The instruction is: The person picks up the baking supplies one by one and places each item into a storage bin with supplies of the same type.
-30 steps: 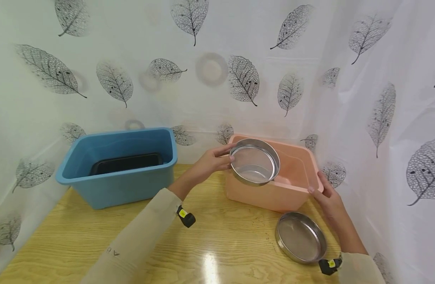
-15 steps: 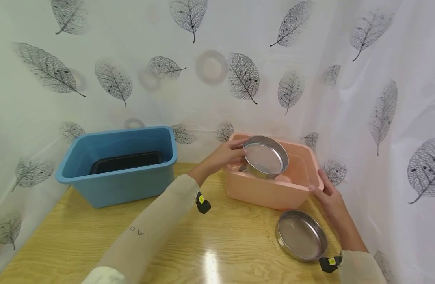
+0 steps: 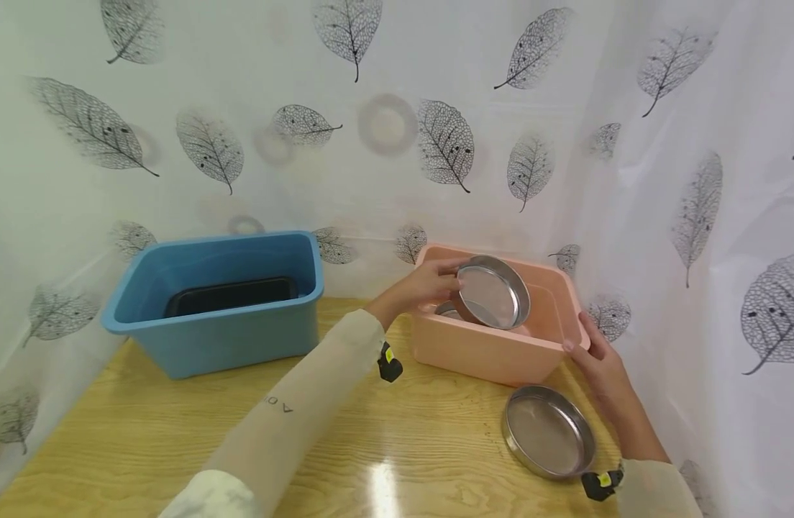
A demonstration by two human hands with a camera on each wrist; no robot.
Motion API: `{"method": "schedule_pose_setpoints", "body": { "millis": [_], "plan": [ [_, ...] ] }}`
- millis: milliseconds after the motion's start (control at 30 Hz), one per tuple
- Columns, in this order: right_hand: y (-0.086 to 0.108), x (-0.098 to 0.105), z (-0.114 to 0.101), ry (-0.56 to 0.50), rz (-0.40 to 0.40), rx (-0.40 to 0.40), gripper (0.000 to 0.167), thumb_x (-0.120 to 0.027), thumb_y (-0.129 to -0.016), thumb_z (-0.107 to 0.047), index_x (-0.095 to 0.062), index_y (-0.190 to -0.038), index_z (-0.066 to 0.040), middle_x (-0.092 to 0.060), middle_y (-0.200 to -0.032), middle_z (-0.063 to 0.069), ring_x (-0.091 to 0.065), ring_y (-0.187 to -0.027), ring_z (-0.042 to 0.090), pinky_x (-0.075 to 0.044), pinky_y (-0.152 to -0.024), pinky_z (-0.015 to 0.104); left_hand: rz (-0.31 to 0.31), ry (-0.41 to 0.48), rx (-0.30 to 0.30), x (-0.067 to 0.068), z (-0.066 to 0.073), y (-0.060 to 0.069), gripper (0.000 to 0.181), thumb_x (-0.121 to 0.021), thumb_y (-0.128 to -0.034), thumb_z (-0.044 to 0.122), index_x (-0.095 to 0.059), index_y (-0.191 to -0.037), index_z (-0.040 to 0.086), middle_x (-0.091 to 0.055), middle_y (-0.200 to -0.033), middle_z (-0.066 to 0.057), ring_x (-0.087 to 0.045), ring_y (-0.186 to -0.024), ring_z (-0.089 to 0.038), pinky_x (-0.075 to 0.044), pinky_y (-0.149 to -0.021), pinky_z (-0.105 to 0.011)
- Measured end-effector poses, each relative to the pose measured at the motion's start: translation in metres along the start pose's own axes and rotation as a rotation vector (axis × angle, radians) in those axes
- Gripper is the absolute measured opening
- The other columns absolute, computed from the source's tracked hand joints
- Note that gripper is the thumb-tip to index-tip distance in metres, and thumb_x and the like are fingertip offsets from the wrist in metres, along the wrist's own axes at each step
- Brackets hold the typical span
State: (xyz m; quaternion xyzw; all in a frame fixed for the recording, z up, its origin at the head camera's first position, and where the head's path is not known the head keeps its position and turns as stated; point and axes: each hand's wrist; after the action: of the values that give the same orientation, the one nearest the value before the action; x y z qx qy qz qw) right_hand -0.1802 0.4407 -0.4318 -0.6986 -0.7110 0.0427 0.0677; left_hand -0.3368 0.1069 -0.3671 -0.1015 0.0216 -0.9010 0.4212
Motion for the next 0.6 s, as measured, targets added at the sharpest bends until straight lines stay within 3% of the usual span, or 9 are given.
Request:
{"method": "schedule_pose_setpoints", "body": {
  "millis": [233,367,500,600],
  "plan": [
    [-0.001,0.001,0.001,-0.035,-0.036,0.031,0.07,-0.044,-0.106,-0.005,-0.006,-0.164,-0.018,0.0,-0.171,0.006,-0.052,-0.123,-0.01,-0.047,-0.096,0.009,-0.013,-0.045,0.029,-0.004,-0.002,-0.006,0.055,-0.058,-0.1015,0.004,-0.044,-0.154,0.011,-0.054,-0.146,-0.019,-0.067,-0.101,-0.017,-0.057,-0.082,-0.027],
    [0.0,0.002,0.002,-0.059,-0.044,0.041,0.071,-0.043,-0.106,-0.004,-0.004,-0.164,-0.016,0.001,-0.171,0.008,-0.052,-0.124,-0.009,-0.047,-0.097,0.01,-0.002,-0.076,0.06,-0.007,-0.004,-0.011,0.056,-0.062,-0.0985,0.002,-0.047,-0.152,0.011,-0.06,-0.139,-0.02,-0.065,-0.09,-0.014,-0.056,-0.077,-0.027],
    [0.0,0.001,0.003,-0.068,-0.043,0.049,0.071,-0.043,-0.106,-0.004,-0.003,-0.164,-0.016,-0.001,-0.171,0.01,-0.052,-0.124,-0.009,-0.046,-0.097,0.01,-0.009,-0.093,0.1,-0.009,-0.003,-0.012,0.057,-0.062,-0.0966,-0.002,-0.049,-0.15,0.01,-0.061,-0.128,-0.022,-0.052,-0.072,-0.015,-0.047,-0.069,-0.029],
    [0.0,-0.001,0.003,-0.066,-0.042,0.052,0.071,-0.043,-0.106,-0.004,-0.003,-0.164,-0.015,-0.001,-0.171,0.01,-0.052,-0.124,-0.009,-0.046,-0.097,0.01,-0.004,-0.101,0.132,-0.01,-0.003,-0.011,0.057,-0.062,-0.0963,-0.003,-0.05,-0.15,0.011,-0.057,-0.135,-0.023,-0.05,-0.073,-0.016,-0.044,-0.068,-0.03]
  ]
}}
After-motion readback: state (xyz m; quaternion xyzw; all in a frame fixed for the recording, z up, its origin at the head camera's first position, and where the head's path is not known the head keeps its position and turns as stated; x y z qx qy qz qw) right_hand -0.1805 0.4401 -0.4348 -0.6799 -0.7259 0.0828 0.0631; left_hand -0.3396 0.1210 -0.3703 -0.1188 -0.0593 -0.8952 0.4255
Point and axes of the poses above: each hand's wrist, its own y-axis away from the middle knuckle, its own x-axis out of the back of the hand, z = x × y
